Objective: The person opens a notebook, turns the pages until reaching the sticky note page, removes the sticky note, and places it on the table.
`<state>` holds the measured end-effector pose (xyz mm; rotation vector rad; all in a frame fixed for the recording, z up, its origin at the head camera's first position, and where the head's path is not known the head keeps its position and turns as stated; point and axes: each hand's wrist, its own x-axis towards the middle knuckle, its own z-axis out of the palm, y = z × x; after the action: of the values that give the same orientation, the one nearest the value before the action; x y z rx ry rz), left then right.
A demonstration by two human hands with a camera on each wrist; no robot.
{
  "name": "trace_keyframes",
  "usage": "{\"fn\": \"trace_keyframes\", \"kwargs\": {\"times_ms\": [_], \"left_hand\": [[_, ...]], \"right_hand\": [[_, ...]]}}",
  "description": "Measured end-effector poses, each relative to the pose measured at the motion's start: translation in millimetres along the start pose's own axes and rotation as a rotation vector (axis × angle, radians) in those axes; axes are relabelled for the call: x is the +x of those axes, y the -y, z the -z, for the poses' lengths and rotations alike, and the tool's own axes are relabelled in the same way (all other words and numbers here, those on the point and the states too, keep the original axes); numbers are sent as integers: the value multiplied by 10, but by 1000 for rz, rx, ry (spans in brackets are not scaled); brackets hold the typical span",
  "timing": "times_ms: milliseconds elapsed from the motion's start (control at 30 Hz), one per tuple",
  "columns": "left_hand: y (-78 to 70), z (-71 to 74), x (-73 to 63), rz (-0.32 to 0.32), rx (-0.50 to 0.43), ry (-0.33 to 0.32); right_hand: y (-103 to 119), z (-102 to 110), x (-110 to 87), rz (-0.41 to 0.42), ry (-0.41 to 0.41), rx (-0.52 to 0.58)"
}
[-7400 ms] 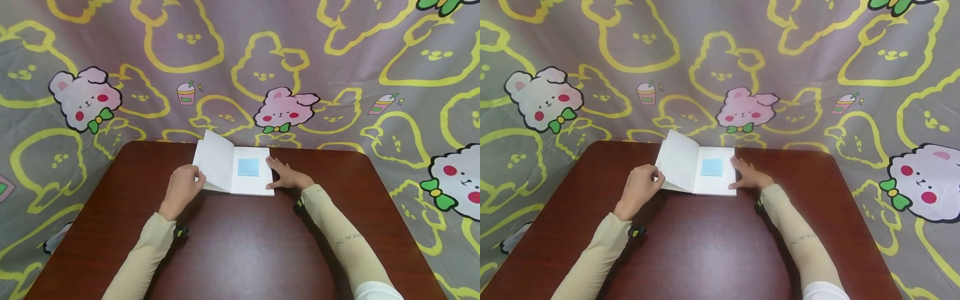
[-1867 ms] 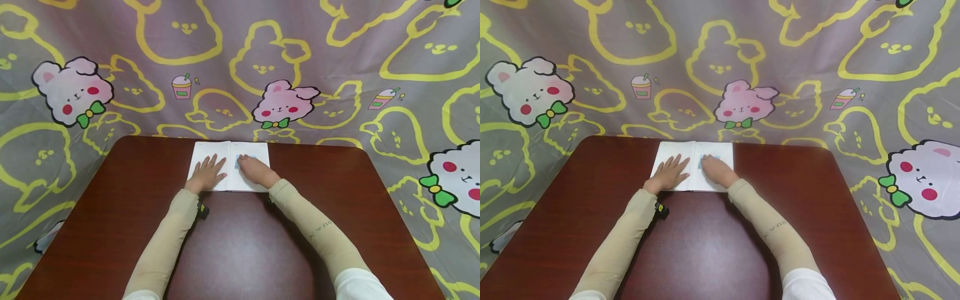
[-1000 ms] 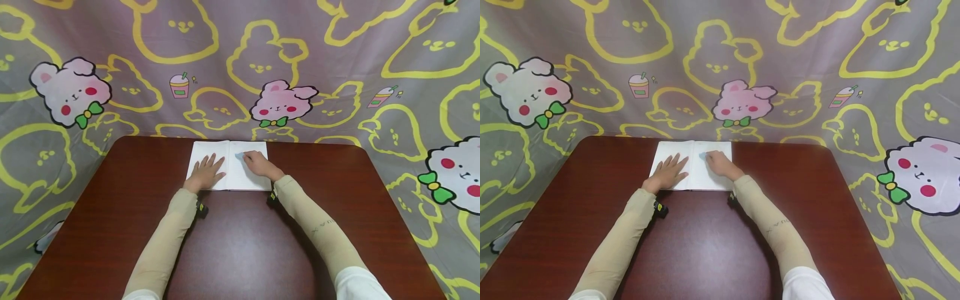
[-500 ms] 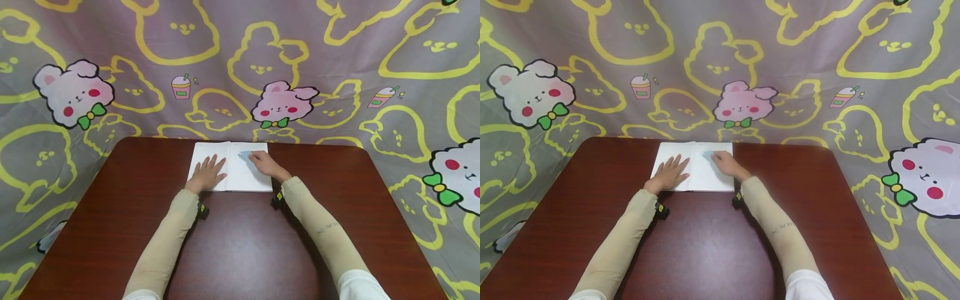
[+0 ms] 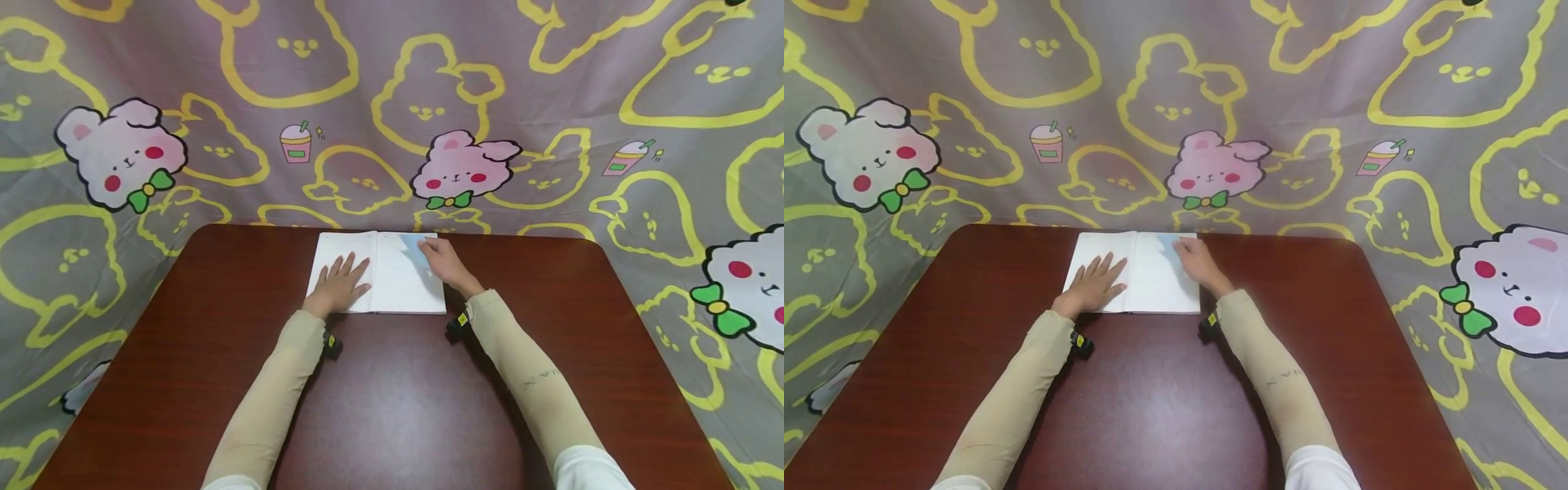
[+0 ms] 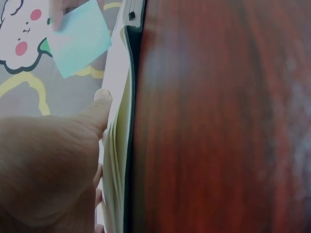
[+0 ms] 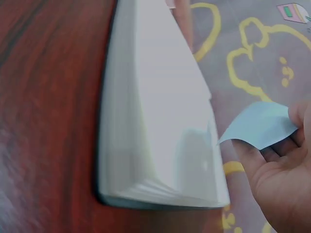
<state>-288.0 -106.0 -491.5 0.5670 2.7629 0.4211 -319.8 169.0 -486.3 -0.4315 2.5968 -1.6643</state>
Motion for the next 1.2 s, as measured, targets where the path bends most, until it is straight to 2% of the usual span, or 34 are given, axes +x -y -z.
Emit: {"fn": "trace_keyframes", "kwargs": {"times_ms": [300,400,500,633,767,933,1067,1200], "left_hand": [[4,-3,10,10,2,3],[0,-3,11,9,-2,4],[-3,2,7,9,-7,5],[-2,6,2,13,-2,5],[-1,0,6,13,1,7],[6,-9,23,13,-1,6],[11,-7,33,15,1,5],[21,-14,51,14,-2,4]], "right_hand": [[-22,341,-28,16,-143,-8],[-79,475,-60,53,-171,-69],[-149,595,-98,92,-168,-178],[-229,716,-152,107,-111,-336],[-294,774,-185,110,10,-515],[-351,771,-221,159,169,-750],[-340,734,-269,190,232,-838],[-314,700,-306,229,254,-865]]}}
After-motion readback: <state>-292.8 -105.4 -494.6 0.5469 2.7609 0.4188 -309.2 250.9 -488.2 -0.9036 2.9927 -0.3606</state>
